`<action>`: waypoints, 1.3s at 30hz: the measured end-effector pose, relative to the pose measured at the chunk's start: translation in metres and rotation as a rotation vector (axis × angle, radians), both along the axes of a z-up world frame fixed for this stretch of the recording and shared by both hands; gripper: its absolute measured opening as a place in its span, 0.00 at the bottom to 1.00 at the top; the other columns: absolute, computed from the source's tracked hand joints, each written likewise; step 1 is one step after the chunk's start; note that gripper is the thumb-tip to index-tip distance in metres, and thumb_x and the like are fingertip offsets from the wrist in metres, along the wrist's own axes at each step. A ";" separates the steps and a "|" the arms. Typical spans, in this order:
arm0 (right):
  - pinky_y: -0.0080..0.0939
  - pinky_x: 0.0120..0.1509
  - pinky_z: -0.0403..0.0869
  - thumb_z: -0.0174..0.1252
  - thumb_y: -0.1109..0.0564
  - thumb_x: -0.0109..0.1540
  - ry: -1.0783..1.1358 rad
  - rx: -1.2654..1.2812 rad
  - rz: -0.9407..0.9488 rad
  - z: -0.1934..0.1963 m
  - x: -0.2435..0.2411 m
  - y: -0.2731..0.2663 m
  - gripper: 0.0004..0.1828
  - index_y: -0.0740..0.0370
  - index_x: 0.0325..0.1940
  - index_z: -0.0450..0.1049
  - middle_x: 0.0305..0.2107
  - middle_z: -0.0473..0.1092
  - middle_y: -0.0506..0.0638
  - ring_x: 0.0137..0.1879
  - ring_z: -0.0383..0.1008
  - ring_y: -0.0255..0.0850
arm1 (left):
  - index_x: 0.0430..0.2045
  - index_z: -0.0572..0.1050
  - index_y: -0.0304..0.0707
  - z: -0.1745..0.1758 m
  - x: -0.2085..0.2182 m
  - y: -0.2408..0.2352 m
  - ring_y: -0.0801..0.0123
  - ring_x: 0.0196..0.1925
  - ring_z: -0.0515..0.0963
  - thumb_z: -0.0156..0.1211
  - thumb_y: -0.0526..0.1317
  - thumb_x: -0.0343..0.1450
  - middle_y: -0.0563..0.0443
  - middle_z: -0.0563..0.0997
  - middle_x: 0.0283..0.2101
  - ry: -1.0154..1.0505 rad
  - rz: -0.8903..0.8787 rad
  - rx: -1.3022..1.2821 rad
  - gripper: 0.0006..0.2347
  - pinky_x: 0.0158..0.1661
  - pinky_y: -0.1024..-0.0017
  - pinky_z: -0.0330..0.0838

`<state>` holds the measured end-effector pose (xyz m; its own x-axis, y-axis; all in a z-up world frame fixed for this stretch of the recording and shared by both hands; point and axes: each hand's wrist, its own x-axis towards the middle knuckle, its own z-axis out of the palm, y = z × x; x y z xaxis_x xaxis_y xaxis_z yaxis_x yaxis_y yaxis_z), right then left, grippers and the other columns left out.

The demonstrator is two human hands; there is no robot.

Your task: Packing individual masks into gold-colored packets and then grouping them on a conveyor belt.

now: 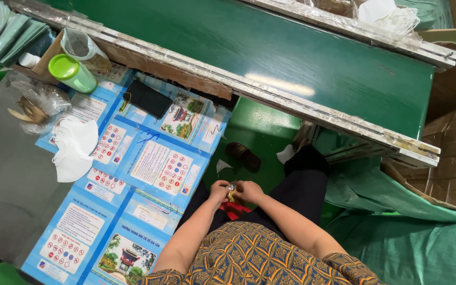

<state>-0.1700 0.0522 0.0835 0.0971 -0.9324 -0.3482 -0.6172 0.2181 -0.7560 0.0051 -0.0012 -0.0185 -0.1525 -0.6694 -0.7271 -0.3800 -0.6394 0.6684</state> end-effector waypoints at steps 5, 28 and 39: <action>0.50 0.44 0.76 0.67 0.43 0.56 0.075 -0.023 0.031 -0.004 0.000 -0.001 0.22 0.59 0.46 0.78 0.34 0.79 0.56 0.40 0.80 0.53 | 0.47 0.76 0.45 -0.002 0.002 0.000 0.69 0.33 0.82 0.60 0.33 0.69 0.51 0.82 0.39 -0.022 0.115 0.004 0.13 0.26 0.71 0.77; 0.39 0.25 0.65 0.60 0.54 0.69 -1.714 -0.709 0.872 0.426 0.009 0.018 0.09 0.63 0.46 0.77 0.27 0.69 0.48 0.21 0.64 0.35 | 0.39 0.83 0.37 -0.039 0.012 0.015 0.63 0.39 0.84 0.46 0.25 0.70 0.45 0.84 0.41 0.179 0.108 0.052 0.15 0.34 0.69 0.83; 0.41 0.27 0.61 0.56 0.67 0.68 -1.722 -0.686 1.264 0.453 0.060 0.023 0.07 0.56 0.42 0.75 0.29 0.69 0.48 0.21 0.63 0.34 | 0.39 0.83 0.37 -0.021 0.020 0.015 0.64 0.38 0.84 0.48 0.24 0.69 0.46 0.84 0.41 0.236 0.185 -0.018 0.15 0.32 0.69 0.82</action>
<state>-0.1095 0.0748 0.5369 0.3162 -0.0693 0.9461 0.9431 -0.0849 -0.3214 0.0247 0.0138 -0.0394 -0.1908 -0.7137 -0.6739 -0.0908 -0.6708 0.7361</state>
